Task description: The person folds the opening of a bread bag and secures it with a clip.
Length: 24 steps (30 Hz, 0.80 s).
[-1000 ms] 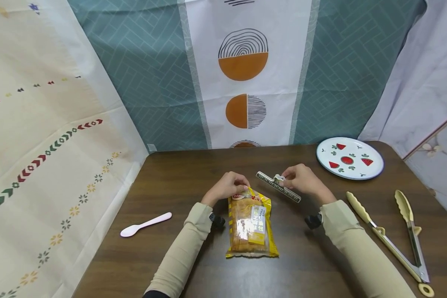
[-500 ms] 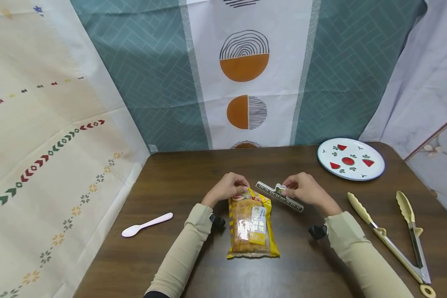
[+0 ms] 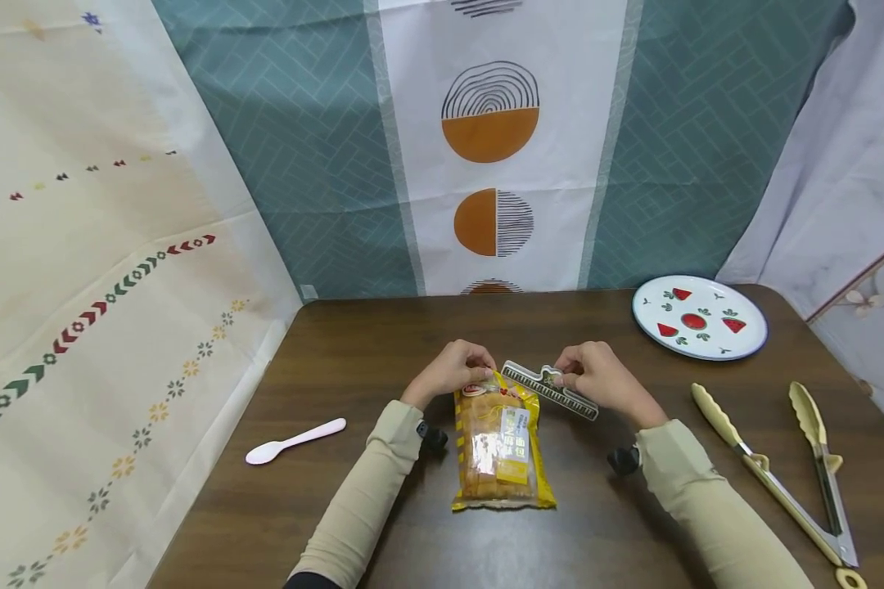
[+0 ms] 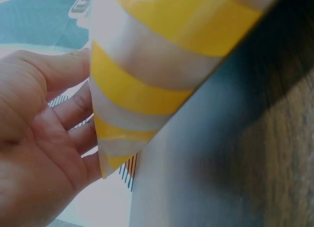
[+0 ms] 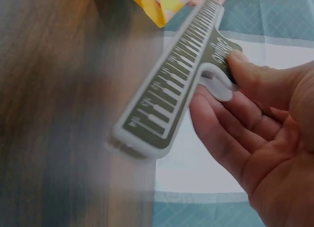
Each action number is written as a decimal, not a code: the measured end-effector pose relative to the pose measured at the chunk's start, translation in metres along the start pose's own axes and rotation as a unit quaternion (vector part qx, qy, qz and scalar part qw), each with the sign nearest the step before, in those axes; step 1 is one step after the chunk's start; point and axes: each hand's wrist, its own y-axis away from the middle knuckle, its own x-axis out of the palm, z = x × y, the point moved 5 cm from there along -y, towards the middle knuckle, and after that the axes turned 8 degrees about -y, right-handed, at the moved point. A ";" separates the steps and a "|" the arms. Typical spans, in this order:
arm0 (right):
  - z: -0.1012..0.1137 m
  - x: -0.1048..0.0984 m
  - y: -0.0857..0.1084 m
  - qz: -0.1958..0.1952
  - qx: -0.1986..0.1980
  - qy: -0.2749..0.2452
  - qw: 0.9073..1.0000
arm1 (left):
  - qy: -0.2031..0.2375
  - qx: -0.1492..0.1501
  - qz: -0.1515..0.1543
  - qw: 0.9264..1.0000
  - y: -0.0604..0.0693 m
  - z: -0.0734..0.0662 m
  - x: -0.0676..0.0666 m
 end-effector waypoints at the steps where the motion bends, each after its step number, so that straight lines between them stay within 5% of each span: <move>1: 0.001 0.001 0.000 -0.003 -0.001 0.000 1.000 | 0.002 0.000 0.000 1.000 0.000 -0.001 0.000; 24: -0.006 0.022 -0.005 0.027 0.005 -0.030 0.999 | 0.017 0.007 0.006 1.000 0.000 -0.001 0.001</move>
